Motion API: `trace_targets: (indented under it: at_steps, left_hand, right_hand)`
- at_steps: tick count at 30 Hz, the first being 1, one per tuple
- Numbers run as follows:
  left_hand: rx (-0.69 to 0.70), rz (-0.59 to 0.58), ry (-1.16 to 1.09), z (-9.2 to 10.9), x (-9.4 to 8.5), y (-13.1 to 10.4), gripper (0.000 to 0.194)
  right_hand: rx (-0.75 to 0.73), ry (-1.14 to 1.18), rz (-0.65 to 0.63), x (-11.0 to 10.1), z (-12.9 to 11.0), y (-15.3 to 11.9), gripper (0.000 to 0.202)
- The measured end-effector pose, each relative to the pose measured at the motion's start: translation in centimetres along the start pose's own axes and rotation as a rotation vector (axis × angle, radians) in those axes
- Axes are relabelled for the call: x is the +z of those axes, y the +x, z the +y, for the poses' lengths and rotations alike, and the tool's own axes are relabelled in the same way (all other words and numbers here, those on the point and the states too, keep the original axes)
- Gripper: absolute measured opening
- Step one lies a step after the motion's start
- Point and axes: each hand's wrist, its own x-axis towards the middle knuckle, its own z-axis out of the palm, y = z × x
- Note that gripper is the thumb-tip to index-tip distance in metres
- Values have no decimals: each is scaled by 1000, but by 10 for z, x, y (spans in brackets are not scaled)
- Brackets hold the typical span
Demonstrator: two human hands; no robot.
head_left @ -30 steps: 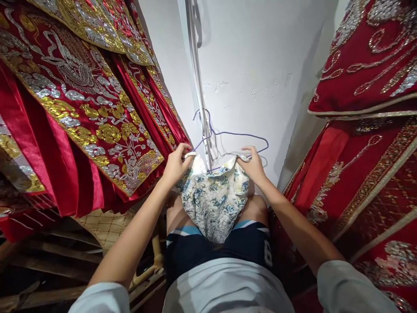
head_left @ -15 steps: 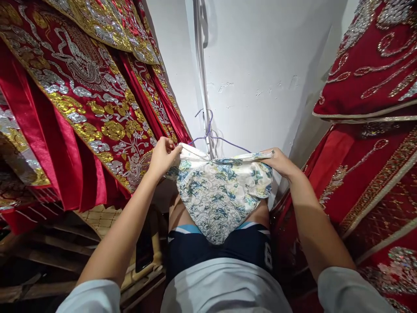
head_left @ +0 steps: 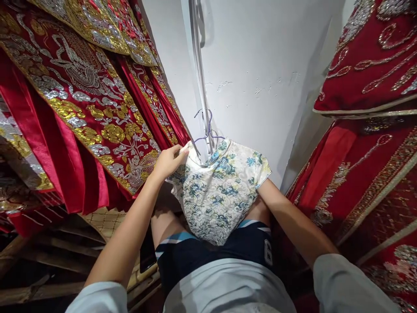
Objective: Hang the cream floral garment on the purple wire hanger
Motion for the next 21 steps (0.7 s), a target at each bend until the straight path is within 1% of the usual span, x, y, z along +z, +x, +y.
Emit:
trace_targets:
  at_steps: [2,4,5,6,8,9,10,12,14,15,17,19,20,21]
  left_hand:
    - [-50,16,8,-17,-1,-12,40]
    - [-95,49,-37,-32,3,-25,37]
    - [-117,72,-87,-38,6,-32,36]
    - [-139,103,-149,-43,9,-36,34]
    - [-185,194,-302,-47,16,-39,32]
    - [-212,254,-385,-46,18,-37,32]
    - [-242,314,-466,-43,19,-33,33]
    - [-289,408,-615,-30,15,-21,37]
    - [-264,433,-700,-12,7,-9,42]
    - [-209,419,-694,-2,3,-6,46]
    - [-42,365,-554,16,-3,-5,58]
    - [103,339,-307,29,1,-12,75]
    - [150,343,-193,33,6,-18,82]
    - [183,352,-110,35,14,-24,87]
  right_hand:
    - [21,21,21,-1,4,8,35]
    - [58,120,68,-4,8,14,43]
    - [89,233,111,-6,9,16,49]
    - [129,384,161,-9,11,17,47]
    - [218,700,249,-17,11,18,30]
    - [250,805,276,-22,10,20,26]
    - [265,850,296,-27,8,23,29]
    - [267,853,372,-38,4,30,34]
    - [246,839,502,-47,-2,36,36]
    - [234,838,571,-50,-6,35,36]
    - [203,843,687,-52,-19,24,37]
    - [161,829,726,-51,-39,-2,40]
    - [137,810,681,-50,-52,-18,44]
    - [119,759,601,-49,-66,-35,47]
